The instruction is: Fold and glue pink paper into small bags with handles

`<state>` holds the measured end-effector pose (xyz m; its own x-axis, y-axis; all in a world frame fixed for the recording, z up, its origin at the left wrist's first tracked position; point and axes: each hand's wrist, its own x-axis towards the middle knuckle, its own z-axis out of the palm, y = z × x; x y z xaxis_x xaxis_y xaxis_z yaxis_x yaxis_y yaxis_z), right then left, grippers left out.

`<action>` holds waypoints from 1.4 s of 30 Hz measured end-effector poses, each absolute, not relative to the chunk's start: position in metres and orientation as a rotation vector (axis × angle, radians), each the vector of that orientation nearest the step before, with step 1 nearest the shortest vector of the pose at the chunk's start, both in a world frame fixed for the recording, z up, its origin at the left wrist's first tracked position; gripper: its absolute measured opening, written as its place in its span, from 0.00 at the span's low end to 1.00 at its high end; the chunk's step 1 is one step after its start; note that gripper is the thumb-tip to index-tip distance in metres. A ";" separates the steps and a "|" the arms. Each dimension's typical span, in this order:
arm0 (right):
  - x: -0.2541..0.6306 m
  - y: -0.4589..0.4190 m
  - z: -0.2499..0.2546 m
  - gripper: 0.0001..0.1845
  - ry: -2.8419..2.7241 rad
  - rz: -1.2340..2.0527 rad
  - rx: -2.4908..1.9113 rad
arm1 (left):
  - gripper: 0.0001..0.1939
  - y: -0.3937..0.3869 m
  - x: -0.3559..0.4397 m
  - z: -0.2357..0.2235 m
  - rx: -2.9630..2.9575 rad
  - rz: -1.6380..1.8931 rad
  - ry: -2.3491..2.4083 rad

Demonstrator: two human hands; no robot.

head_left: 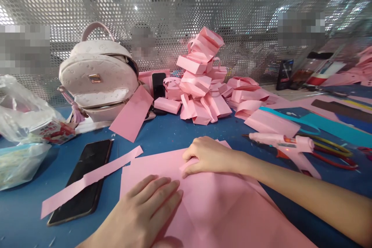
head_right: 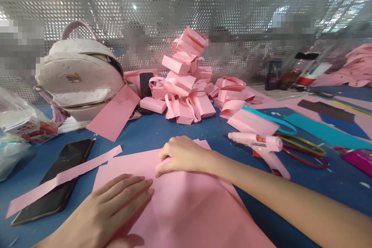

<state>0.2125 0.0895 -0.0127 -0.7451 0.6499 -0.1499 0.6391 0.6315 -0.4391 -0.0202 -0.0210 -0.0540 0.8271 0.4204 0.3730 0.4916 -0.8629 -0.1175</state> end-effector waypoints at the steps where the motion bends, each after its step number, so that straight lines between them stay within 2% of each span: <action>1: 0.213 0.090 -0.013 0.26 -2.817 0.745 -1.112 | 0.33 -0.021 -0.021 -0.058 -2.809 -0.525 -0.706; 6: 0.213 0.089 -0.014 0.24 -2.821 0.724 -1.115 | 0.32 -0.020 -0.023 -0.071 -2.832 -0.553 -0.724; 19: 0.212 0.087 -0.013 0.20 -2.809 0.713 -1.117 | 0.31 -0.020 -0.022 -0.069 -2.815 -0.563 -0.714; 26: 0.213 0.087 -0.013 0.22 -2.832 0.686 -1.122 | 0.31 -0.021 -0.022 -0.072 -2.807 -0.559 -0.712; 35: 0.212 0.086 -0.015 0.16 -2.867 0.486 -0.949 | 0.29 -0.021 -0.022 -0.074 -2.791 -0.522 -0.726; 42: 0.210 0.076 -0.007 0.16 -2.850 0.599 -1.088 | 0.29 -0.022 -0.021 -0.078 -2.789 -0.603 -0.775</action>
